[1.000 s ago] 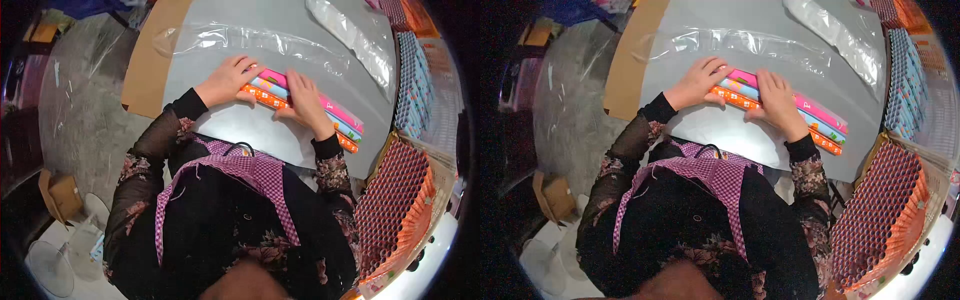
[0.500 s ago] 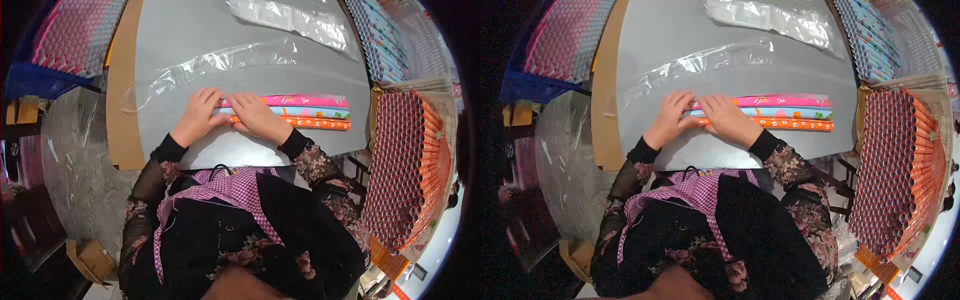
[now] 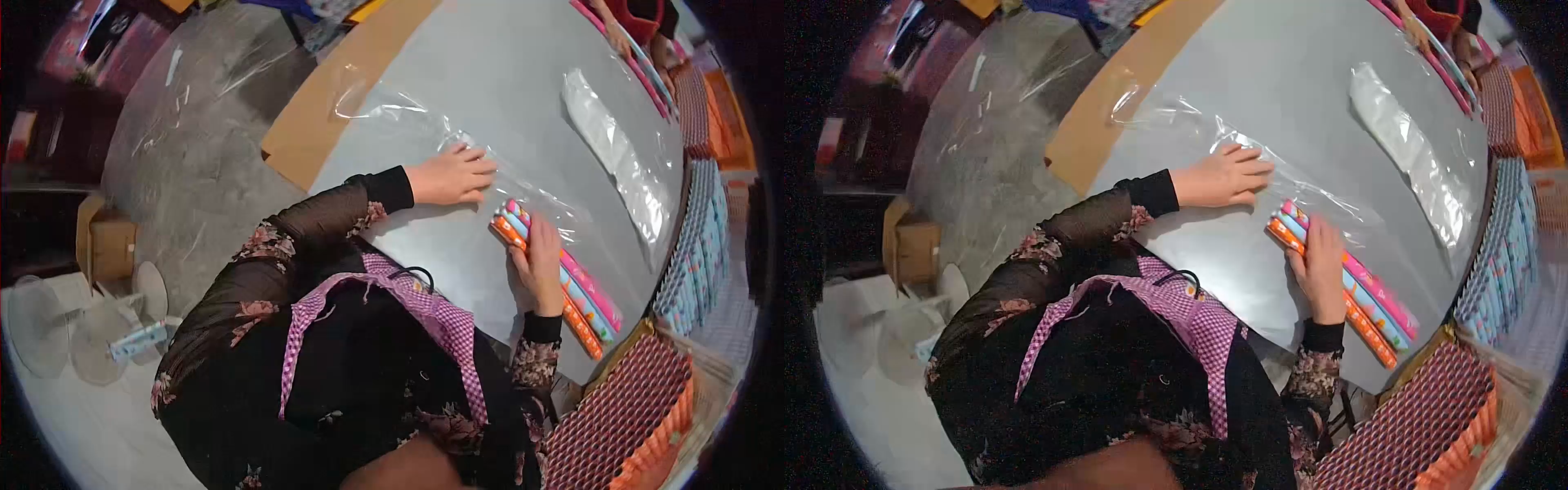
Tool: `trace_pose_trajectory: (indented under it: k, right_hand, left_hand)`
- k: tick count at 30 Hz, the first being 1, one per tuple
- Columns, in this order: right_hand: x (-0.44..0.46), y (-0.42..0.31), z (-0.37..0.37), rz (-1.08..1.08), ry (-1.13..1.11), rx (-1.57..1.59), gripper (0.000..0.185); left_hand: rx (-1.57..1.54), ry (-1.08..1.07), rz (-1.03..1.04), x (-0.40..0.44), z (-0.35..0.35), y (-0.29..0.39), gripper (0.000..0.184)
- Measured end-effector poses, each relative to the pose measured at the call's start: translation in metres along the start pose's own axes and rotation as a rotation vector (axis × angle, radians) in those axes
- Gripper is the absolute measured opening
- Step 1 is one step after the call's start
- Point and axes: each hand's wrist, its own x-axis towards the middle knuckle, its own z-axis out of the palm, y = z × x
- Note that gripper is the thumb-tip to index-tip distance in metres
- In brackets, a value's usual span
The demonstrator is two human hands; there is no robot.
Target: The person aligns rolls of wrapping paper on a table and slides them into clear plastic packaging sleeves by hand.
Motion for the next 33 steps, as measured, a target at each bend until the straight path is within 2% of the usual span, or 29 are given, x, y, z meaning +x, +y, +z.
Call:
trace_pose_trajectory:
  k: [5,7,9,11,13,15,16,18,19,20,21,24,27,28,30,33]
  right_hand:
    - [-0.001,0.002,0.003,-0.036,0.036,-0.013,0.072]
    - [-0.004,-0.003,0.000,-0.008,0.006,-0.011,0.072]
    - [-0.006,-0.004,0.003,-0.013,0.002,0.001,0.071]
    - [-0.008,-0.004,0.003,-0.017,0.011,0.012,0.069]
    - [-0.010,-0.002,0.002,0.004,0.006,-0.031,0.067]
    - [-0.008,-0.007,0.001,-0.073,0.042,0.002,0.064]
    - [-0.007,-0.008,-0.003,-0.046,0.016,0.019,0.063]
    - [-0.007,-0.010,-0.006,0.040,0.013,0.029,0.061]
    - [-0.006,-0.008,-0.004,-0.019,0.047,0.028,0.060]
    - [-0.007,-0.007,-0.002,-0.084,0.084,0.028,0.059]
    - [-0.008,-0.008,-0.001,-0.046,0.109,0.018,0.059]
    - [-0.010,-0.004,0.009,-0.042,0.098,0.020,0.062]
    - [-0.008,-0.015,-0.002,0.013,0.046,0.012,0.063]
    - [-0.010,-0.016,0.000,-0.007,0.089,-0.015,0.063]
    - [-0.012,-0.014,0.002,-0.012,0.123,0.002,0.063]
    - [-0.013,-0.010,0.002,-0.044,0.170,0.026,0.064]
  left_hand:
    - [-0.042,0.204,-0.017,-0.028,-0.029,0.006,0.029]
    - [-0.193,0.362,-0.108,-0.040,-0.043,0.008,0.027]
    - [-0.232,0.374,-0.166,-0.052,-0.055,0.002,0.025]
    - [-0.314,0.452,-0.305,-0.064,-0.066,-0.001,0.022]
    - [-0.456,0.617,-0.546,-0.067,-0.084,0.003,0.019]
    - [-0.537,0.675,-0.645,-0.062,-0.095,-0.002,0.018]
    - [-0.586,0.636,-0.597,-0.048,-0.098,0.001,0.018]
    - [-0.489,0.598,-0.512,-0.018,-0.103,0.011,0.018]
    - [-0.516,0.568,-0.469,0.003,-0.098,0.018,0.018]
    - [-0.461,0.485,-0.314,0.026,-0.093,0.027,0.018]
    - [-0.400,0.410,-0.162,0.049,-0.086,0.038,0.019]
    - [-0.365,0.224,0.086,0.109,-0.040,0.062,0.024]
    - [-0.382,0.156,0.045,0.151,0.018,0.070,0.023]
    - [-0.382,0.146,0.061,0.157,0.028,0.065,0.023]
    - [-0.001,0.046,0.093,0.164,0.045,0.052,0.020]
    - [-0.030,0.057,0.006,0.155,0.046,0.024,0.013]
